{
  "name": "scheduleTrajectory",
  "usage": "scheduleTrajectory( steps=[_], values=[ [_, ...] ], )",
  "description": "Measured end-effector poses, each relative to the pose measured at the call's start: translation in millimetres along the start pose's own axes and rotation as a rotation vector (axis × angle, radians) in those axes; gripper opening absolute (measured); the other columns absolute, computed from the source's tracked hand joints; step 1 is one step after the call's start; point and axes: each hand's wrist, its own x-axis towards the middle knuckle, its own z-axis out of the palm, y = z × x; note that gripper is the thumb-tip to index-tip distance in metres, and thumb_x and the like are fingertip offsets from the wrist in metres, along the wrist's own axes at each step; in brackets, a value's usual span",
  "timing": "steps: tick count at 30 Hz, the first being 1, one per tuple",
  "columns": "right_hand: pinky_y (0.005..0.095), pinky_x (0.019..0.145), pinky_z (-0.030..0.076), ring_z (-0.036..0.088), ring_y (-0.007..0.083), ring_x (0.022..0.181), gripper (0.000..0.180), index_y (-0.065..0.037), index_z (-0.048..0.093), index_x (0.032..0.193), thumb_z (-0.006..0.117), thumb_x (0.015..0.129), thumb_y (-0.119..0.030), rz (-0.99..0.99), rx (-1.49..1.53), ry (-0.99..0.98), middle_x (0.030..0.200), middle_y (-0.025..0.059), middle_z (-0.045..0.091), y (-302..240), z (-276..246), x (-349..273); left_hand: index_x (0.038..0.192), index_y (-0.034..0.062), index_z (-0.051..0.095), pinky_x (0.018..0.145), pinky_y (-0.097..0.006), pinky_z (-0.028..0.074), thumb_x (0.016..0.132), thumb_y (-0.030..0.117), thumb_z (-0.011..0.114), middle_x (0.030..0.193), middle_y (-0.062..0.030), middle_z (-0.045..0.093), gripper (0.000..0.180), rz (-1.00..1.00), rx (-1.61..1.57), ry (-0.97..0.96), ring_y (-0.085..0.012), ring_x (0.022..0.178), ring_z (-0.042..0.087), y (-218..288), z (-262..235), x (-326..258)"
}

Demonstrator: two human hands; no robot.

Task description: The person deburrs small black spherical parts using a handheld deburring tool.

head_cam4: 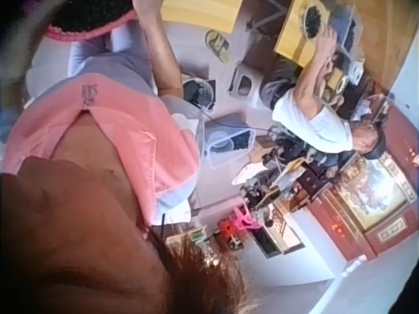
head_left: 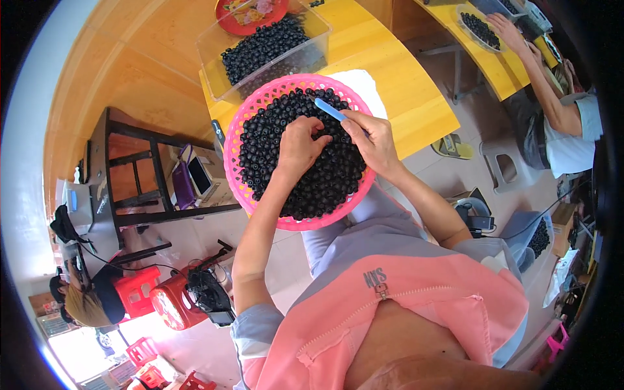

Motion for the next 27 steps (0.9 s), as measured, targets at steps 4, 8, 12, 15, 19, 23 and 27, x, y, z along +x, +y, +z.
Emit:
scheduleTrajectory(
  steps=[4,8,12,15,19,23,27],
  values=[
    [0.028,0.058,0.045,0.06,0.0168,0.064,0.026,0.005,0.062,0.093,0.056,0.086,-0.02,-0.017,-0.022,0.013,0.075,0.0141,0.063,-0.4,1.0,0.3,0.081,-0.0003,0.06,0.063,-0.036,0.047,0.067,0.003,0.067,0.077,-0.0126,0.058,0.016,0.035,0.063,0.081,-0.0273,0.069,0.059,-4.0,11.1,0.0],
    [0.0278,0.057,0.045,0.059,0.0166,0.063,0.027,0.004,0.062,0.093,0.056,0.086,-0.021,-0.009,-0.016,0.003,0.075,0.014,0.063,-2.4,0.5,-0.2,0.083,-0.0008,0.06,0.061,-0.032,0.047,0.068,-0.003,0.063,0.076,-0.0135,0.06,0.016,0.116,0.082,0.136,-0.025,0.065,0.06,-5.8,12.2,-3.7],
    [0.0279,0.057,0.045,0.059,0.0166,0.063,0.028,0.004,0.062,0.093,0.056,0.086,-0.021,0.014,-0.017,-0.003,0.075,0.014,0.064,-2.2,-1.5,-1.8,0.084,-0.0009,0.06,0.061,-0.029,0.048,0.071,-0.004,0.061,0.075,-0.0106,0.062,0.014,0.131,0.002,0.156,-0.0205,0.068,0.062,-8.4,2.3,-0.8],
    [0.028,0.057,0.045,0.059,0.0166,0.063,0.028,0.005,0.062,0.094,0.056,0.086,-0.022,0.004,-0.01,0.019,0.076,0.014,0.064,1.9,-0.2,-0.9,0.084,-0.0023,0.062,0.061,-0.023,0.048,0.075,-0.006,0.058,0.073,-0.0071,0.064,0.01,-0.103,-0.48,0.128,-0.0105,0.067,0.061,-11.9,-9.3,2.6],
    [0.0283,0.058,0.046,0.06,0.0171,0.064,0.028,0.004,0.062,0.094,0.056,0.086,-0.022,-0.003,0.006,0.018,0.076,0.0143,0.064,0.6,-1.6,-1.2,0.086,-0.0016,0.063,0.061,-0.023,0.047,0.075,-0.001,0.061,0.075,-0.0047,0.063,0.011,-0.091,-0.266,0.111,-0.0097,0.067,0.058,-10.0,-6.4,0.0],
    [0.0287,0.058,0.046,0.061,0.0179,0.066,0.029,0.004,0.062,0.094,0.056,0.086,-0.023,-0.006,-0.008,0.016,0.077,0.0145,0.064,-0.7,-0.8,-0.6,0.085,0.0006,0.063,0.061,-0.028,0.048,0.07,0.002,0.065,0.075,-0.0088,0.06,0.015,0.045,-0.081,0.103,-0.0179,0.064,0.059,-3.0,9.6,-1.4],
    [0.029,0.059,0.046,0.062,0.019,0.068,0.029,0.004,0.062,0.094,0.056,0.086,-0.023,-0.005,0.008,0.009,0.079,0.015,0.065,-1.8,1.2,-0.5,0.084,0.0038,0.061,0.067,-0.035,0.048,0.065,-0.002,0.064,0.079,-0.0128,0.059,0.021,0.194,0.255,0.143,-0.0282,0.076,0.06,-0.4,13.9,-2.9]
  ],
)
